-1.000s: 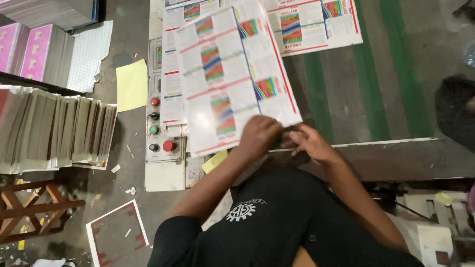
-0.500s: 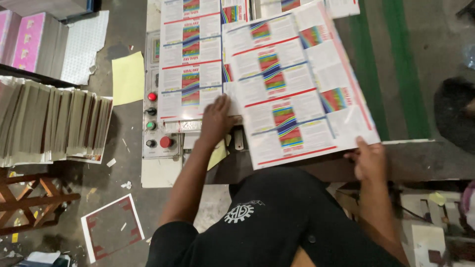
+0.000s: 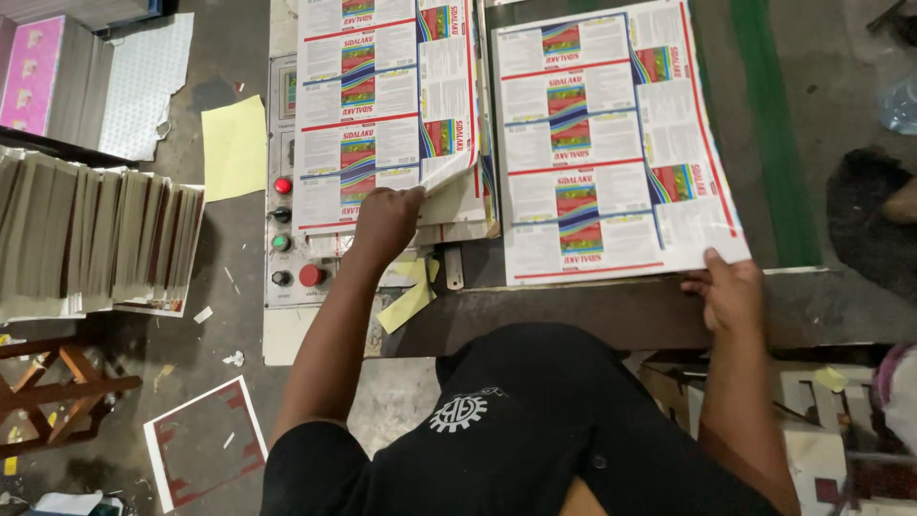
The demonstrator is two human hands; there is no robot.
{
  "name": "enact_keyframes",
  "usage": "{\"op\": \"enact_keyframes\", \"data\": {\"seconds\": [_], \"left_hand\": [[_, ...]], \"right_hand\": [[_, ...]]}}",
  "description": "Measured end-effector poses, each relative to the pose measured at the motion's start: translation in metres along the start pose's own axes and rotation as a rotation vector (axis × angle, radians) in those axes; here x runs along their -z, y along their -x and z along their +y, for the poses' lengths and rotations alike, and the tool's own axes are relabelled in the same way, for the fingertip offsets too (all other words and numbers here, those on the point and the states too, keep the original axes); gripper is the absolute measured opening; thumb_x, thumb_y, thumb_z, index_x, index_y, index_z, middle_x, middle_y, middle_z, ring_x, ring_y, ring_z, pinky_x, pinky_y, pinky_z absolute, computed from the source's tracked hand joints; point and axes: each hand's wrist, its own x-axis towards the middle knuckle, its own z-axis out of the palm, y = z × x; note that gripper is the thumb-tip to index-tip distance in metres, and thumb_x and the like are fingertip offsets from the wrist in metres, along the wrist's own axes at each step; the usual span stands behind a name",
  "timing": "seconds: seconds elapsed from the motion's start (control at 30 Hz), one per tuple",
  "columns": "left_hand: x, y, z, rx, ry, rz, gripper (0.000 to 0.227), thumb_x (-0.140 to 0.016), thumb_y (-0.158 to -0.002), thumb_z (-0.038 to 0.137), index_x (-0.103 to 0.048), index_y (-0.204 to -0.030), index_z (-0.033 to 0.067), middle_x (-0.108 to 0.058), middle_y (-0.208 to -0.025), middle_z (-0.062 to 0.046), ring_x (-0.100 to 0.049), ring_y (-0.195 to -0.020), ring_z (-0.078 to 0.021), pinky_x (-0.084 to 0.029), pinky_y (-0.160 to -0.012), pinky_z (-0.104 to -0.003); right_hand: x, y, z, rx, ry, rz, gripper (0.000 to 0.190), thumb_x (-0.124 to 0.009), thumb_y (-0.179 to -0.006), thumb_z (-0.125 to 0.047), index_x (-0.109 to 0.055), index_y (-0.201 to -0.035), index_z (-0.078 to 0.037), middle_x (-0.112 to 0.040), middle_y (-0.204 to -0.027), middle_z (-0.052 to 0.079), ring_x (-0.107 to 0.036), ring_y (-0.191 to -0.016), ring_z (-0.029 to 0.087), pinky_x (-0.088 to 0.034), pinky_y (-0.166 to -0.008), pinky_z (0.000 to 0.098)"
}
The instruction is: The person sorts through a stack of printed papers on a table, flipping through them and separating them into piles. They also briefly handle a yellow sheet of paper.
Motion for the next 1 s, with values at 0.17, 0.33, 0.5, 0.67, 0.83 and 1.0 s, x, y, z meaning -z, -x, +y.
{"op": "enact_keyframes", "data": {"seconds": [0.17,0.33,0.5,0.67,0.83,1.0], "left_hand": [[0.016,-0.004,0.006,0.101,0.047,0.166,0.003,-0.069,-0.089,0.011,-0.07,-0.086,0.0095,-0.067,-0.066,-0.012,-0.066,-0.062,-0.0339,-0.051,-0.062,-0.046],[0.028,-0.002,-0.001,0.147,0.089,0.23,0.017,-0.073,-0.089,0.02,-0.069,-0.075,0.0095,-0.067,-0.066,-0.012,-0.066,-0.062,-0.0341,-0.051,-0.06,-0.047],[0.033,0.01,-0.018,0.185,0.165,0.099,0.01,-0.07,-0.093,0.015,-0.078,-0.095,0.0103,-0.071,-0.077,-0.014,-0.067,-0.066,-0.0367,-0.052,-0.059,-0.047],[0.048,0.011,-0.01,0.286,0.172,0.194,0.015,-0.073,-0.093,0.023,-0.078,-0.089,0.0102,-0.07,-0.072,-0.014,-0.067,-0.063,-0.0361,-0.051,-0.057,-0.046],[0.044,0.009,-0.024,0.401,0.234,0.206,0.029,-0.08,-0.089,0.034,-0.076,-0.081,0.0065,-0.068,-0.065,-0.014,-0.065,-0.055,-0.0325,-0.049,-0.054,-0.043],[0.057,0.002,-0.045,0.543,0.562,0.661,0.018,-0.07,-0.102,0.018,-0.072,-0.095,0.0024,-0.071,-0.076,-0.013,-0.068,-0.064,-0.0259,-0.053,-0.061,-0.037]], "right_hand": [[-0.035,-0.061,-0.003,0.041,0.034,-0.06,0.025,-0.058,-0.11,-0.016,-0.06,-0.127,0.001,-0.072,-0.104,0.012,-0.071,-0.08,0.019,-0.058,-0.059,0.0323],[-0.071,-0.109,-0.028,0.077,0.032,-0.075,0.029,-0.057,-0.111,-0.016,-0.058,-0.134,0.001,-0.07,-0.103,0.011,-0.067,-0.08,0.019,-0.058,-0.06,0.033],[-0.079,-0.101,-0.044,-0.028,0.022,-0.1,0.041,-0.054,-0.111,-0.024,-0.05,-0.145,-0.002,-0.07,-0.112,0.013,-0.072,-0.089,0.021,-0.057,-0.064,0.0336],[-0.072,-0.058,-0.015,-0.08,0.015,-0.036,0.061,-0.056,-0.105,-0.018,-0.028,-0.159,-0.008,-0.071,-0.12,0.017,-0.072,-0.09,0.022,-0.057,-0.064,0.0331],[-0.093,-0.017,0.011,-0.115,0.047,-0.118,0.061,-0.059,-0.102,-0.015,-0.038,-0.159,-0.005,-0.072,-0.12,0.018,-0.072,-0.09,0.022,-0.056,-0.063,0.0322],[-0.149,0.027,-0.017,-0.128,0.133,-0.297,0.052,-0.059,-0.102,-0.017,-0.049,-0.151,-0.004,-0.074,-0.117,0.014,-0.071,-0.088,0.018,-0.055,-0.063,0.0295]]}}
